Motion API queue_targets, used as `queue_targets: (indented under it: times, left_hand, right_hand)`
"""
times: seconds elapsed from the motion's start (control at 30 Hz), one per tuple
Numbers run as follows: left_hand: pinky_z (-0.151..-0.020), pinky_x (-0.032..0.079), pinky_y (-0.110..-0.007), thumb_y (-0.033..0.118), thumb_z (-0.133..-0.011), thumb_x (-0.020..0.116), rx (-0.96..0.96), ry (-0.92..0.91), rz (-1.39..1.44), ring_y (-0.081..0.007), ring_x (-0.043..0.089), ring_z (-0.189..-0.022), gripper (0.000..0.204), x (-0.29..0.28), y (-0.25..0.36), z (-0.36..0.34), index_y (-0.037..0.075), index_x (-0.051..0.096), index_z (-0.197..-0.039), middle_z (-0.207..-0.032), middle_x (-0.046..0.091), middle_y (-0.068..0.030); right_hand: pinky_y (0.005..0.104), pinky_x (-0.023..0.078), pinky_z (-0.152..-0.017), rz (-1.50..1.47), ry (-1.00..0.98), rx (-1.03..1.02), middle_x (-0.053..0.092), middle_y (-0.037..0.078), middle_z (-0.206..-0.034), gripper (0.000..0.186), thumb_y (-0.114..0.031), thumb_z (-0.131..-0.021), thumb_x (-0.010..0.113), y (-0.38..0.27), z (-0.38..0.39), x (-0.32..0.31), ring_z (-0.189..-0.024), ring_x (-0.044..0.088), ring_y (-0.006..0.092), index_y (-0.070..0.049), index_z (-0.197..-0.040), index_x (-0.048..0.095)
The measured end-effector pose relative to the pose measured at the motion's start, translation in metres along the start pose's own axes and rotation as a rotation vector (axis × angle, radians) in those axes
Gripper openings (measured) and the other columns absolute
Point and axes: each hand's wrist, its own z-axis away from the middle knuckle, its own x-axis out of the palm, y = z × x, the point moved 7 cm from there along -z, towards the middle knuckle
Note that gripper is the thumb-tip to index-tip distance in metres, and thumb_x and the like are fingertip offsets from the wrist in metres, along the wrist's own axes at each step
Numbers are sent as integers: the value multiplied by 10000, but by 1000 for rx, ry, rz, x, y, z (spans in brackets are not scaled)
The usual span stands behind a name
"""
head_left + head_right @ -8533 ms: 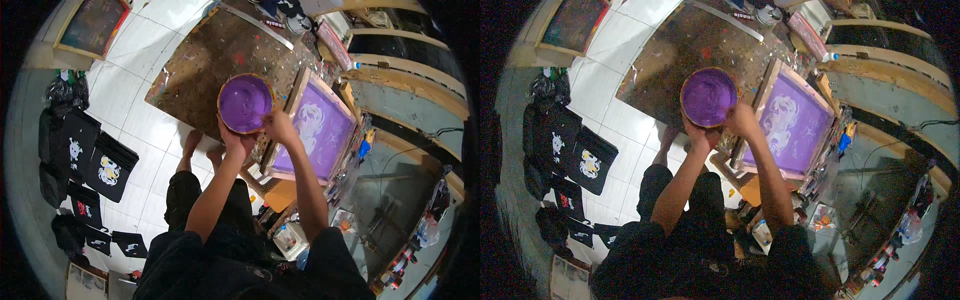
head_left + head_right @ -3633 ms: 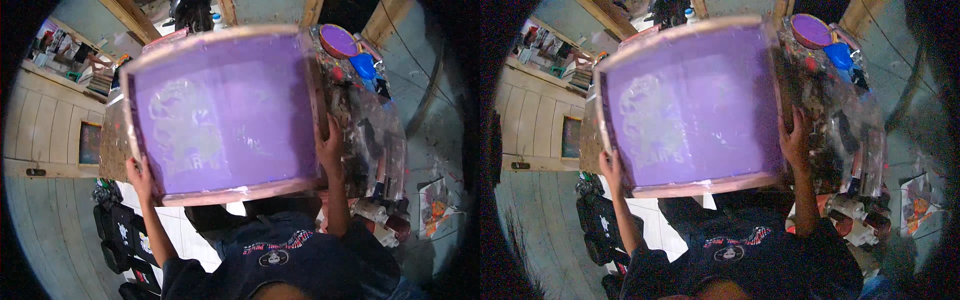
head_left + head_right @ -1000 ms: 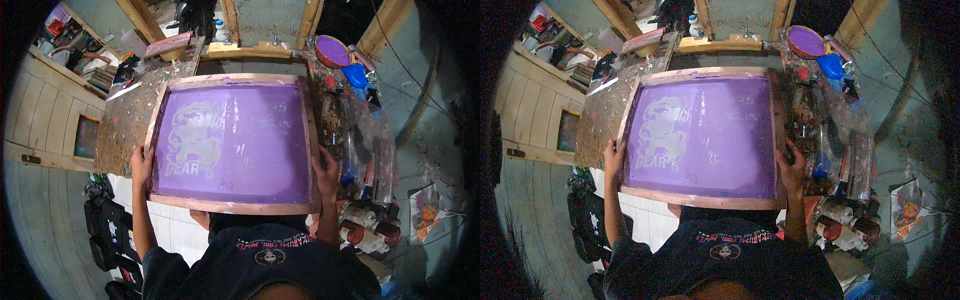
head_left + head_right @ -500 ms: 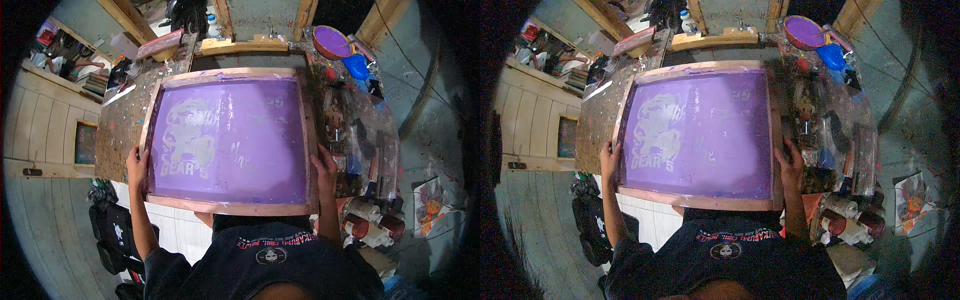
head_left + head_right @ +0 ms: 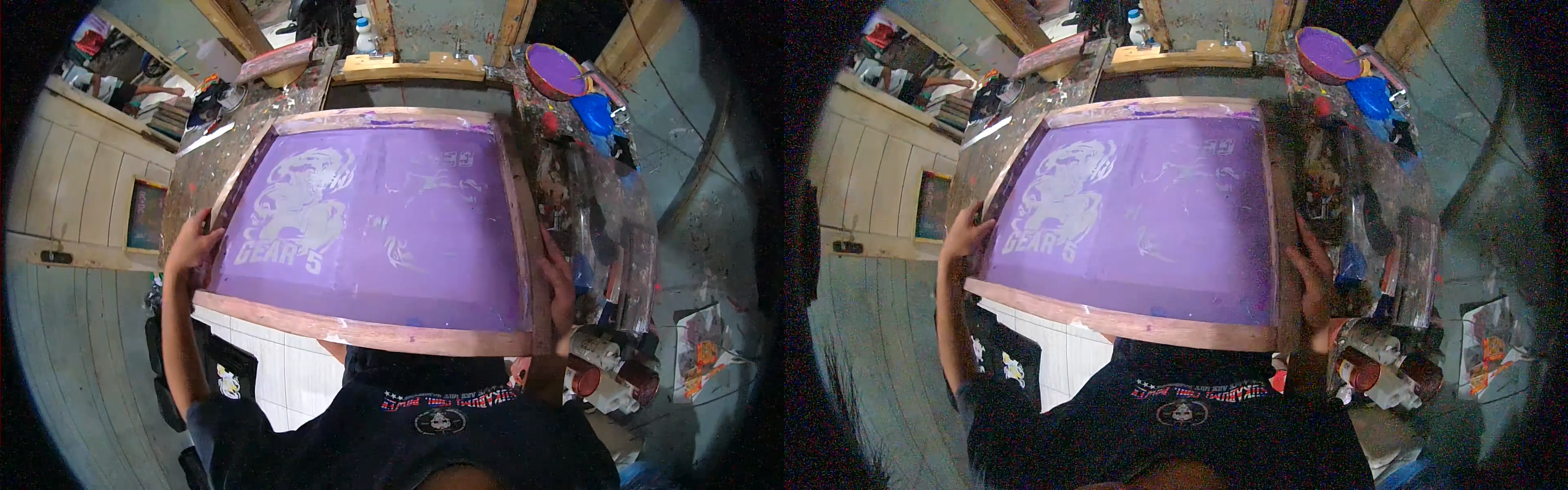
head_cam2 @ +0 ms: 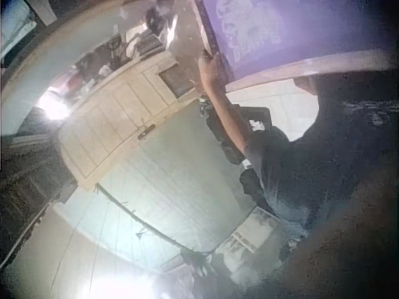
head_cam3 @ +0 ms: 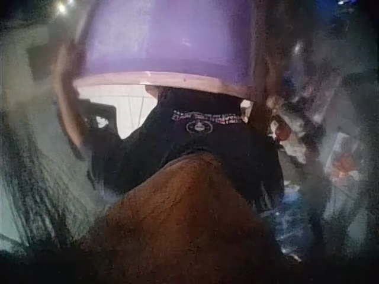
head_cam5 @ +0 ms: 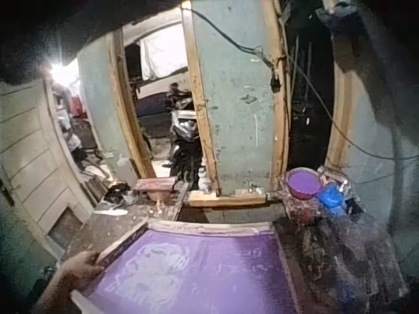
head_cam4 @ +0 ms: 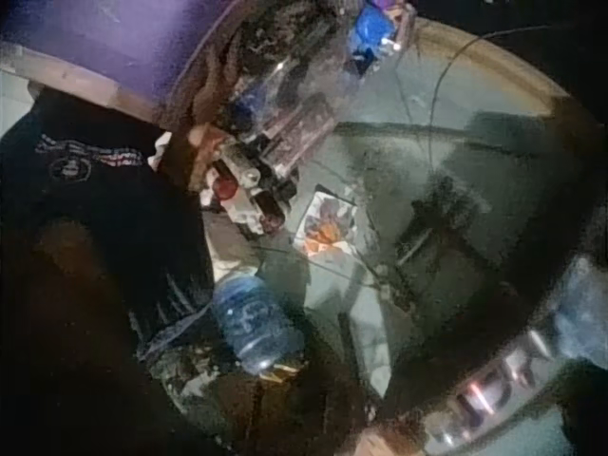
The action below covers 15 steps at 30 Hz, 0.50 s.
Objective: The person stirs purple ink in a bowl with a stick, then moves the bowl and prepares a screen printing frame on a table.
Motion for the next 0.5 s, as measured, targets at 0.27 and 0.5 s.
queue_targets:
  times: [0.27,0.5]
  left_hand:
    - [-915,442,-325,95,-826,643,-18,-216,14,-211,575,-1023,501,-28,10,-6,-85,477,-1263,-1148,607,-179]
    - [-891,461,-323,105,-840,654,-83,-223,104,-195,556,-1047,531,-23,1,-2,-70,449,-1298,-1168,589,-167]
  right_hand:
    - [328,253,-1102,30,-127,29,374,122,-1455,742,-317,-843,559,-24,16,15,-1314,365,225,-76,-1483,270]
    - [336,257,-1101,-26,-84,22,356,116,-1467,745,-301,-828,573,-19,16,18,-1318,360,230,-101,-1484,281]
